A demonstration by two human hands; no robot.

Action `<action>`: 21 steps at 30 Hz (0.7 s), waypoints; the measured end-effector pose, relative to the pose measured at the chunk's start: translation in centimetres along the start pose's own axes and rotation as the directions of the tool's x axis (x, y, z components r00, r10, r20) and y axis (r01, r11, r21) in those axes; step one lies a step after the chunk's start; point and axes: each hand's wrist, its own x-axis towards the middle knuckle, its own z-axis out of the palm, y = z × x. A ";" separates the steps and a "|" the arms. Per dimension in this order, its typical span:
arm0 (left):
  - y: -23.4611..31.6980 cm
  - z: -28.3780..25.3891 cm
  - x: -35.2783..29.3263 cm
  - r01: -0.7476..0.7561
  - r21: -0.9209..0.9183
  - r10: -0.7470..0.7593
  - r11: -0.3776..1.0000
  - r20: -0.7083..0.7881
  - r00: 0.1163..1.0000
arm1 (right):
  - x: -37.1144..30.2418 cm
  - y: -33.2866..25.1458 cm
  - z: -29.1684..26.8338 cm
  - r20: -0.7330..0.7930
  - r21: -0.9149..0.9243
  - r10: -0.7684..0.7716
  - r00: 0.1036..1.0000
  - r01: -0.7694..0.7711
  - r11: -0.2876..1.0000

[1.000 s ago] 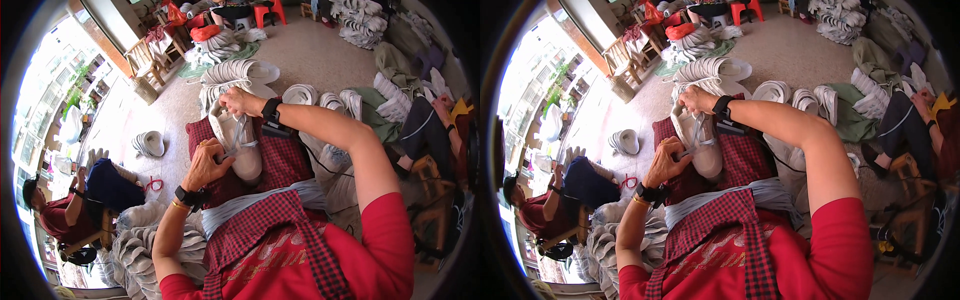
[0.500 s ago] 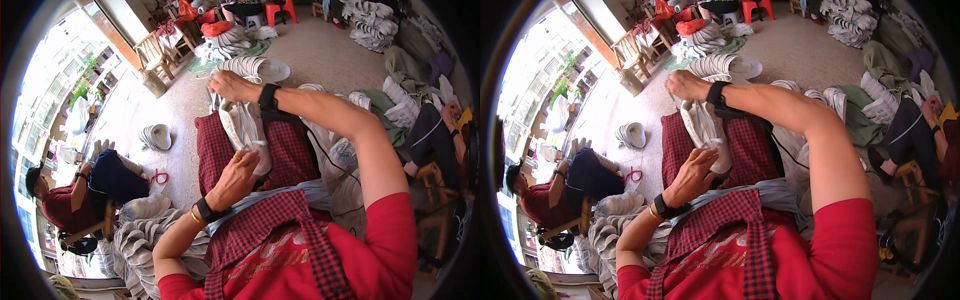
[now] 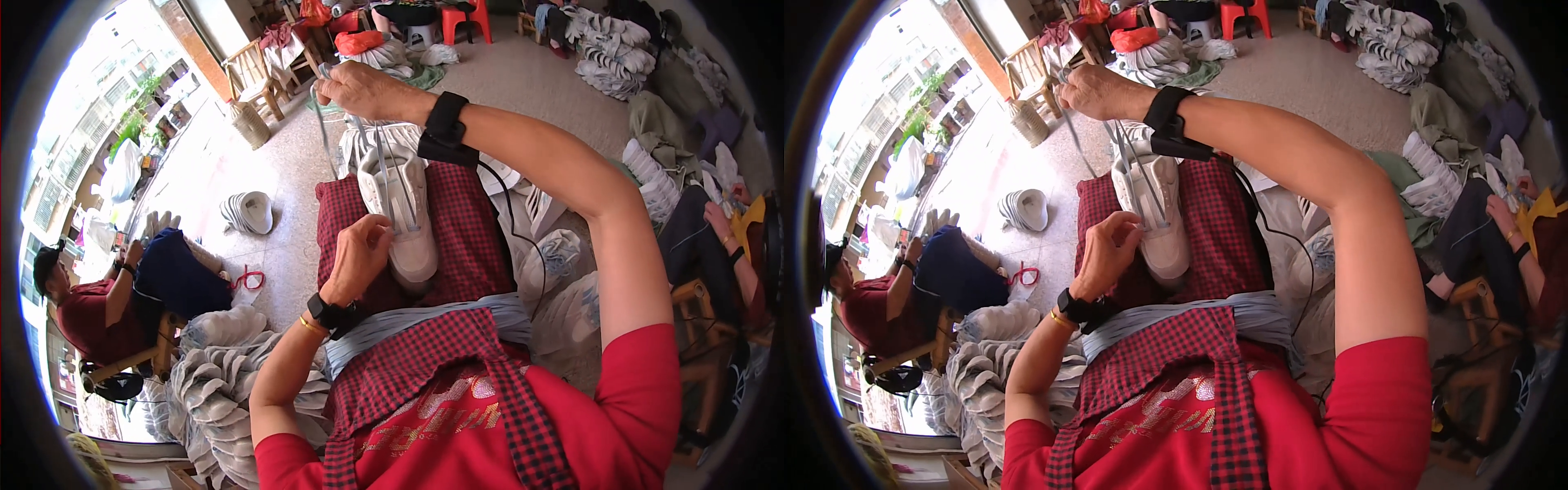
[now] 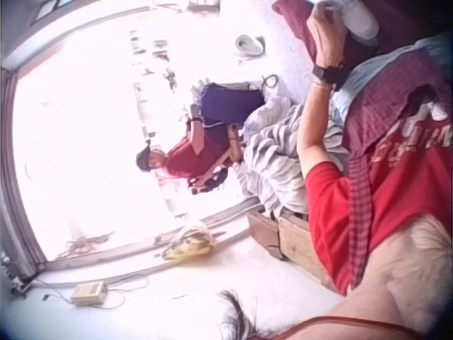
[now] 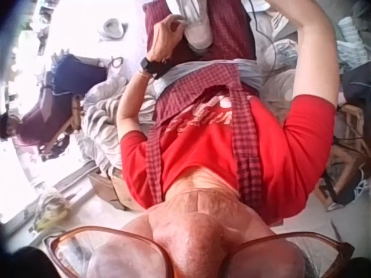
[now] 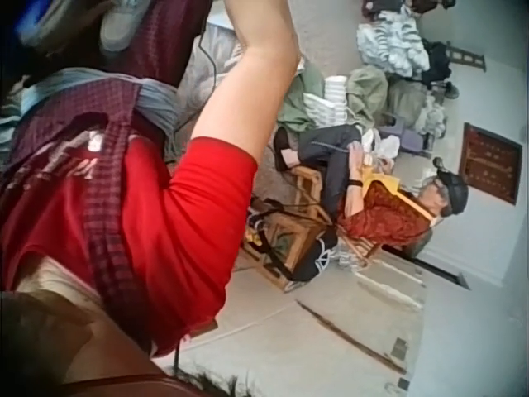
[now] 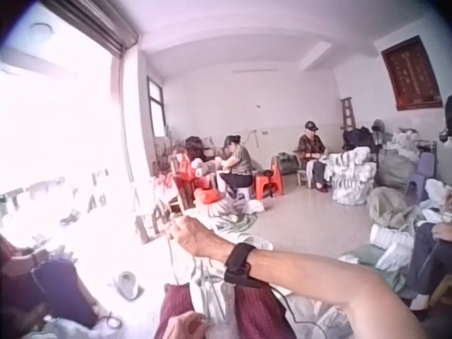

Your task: Lacing white shoes as part of an assembly line process.

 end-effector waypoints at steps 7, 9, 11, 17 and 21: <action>-0.5 0.9 1.0 -0.195 0.161 0.187 0.967 0.063 0.980 | -0.8 -2.2 -1.0 0.099 0.164 0.063 0.993 -0.079 0.983; -0.8 1.2 1.1 -0.283 0.183 0.278 0.941 0.056 0.959 | -0.8 -2.6 -0.9 0.105 0.183 0.053 0.993 -0.072 0.980; -0.9 1.1 1.2 -0.333 0.211 0.330 0.919 0.052 0.943 | -0.8 -3.1 -1.0 0.133 0.247 0.043 0.990 -0.075 0.966; -1.6 0.7 0.9 -0.387 0.174 0.379 0.905 0.082 0.922 | -1.0 -3.9 -1.7 0.165 0.284 0.088 0.982 -0.133 0.950; -1.2 0.5 0.7 -0.130 0.093 0.127 0.987 0.034 0.991 | -0.6 -5.5 -2.2 0.310 0.409 0.345 0.886 -0.452 0.793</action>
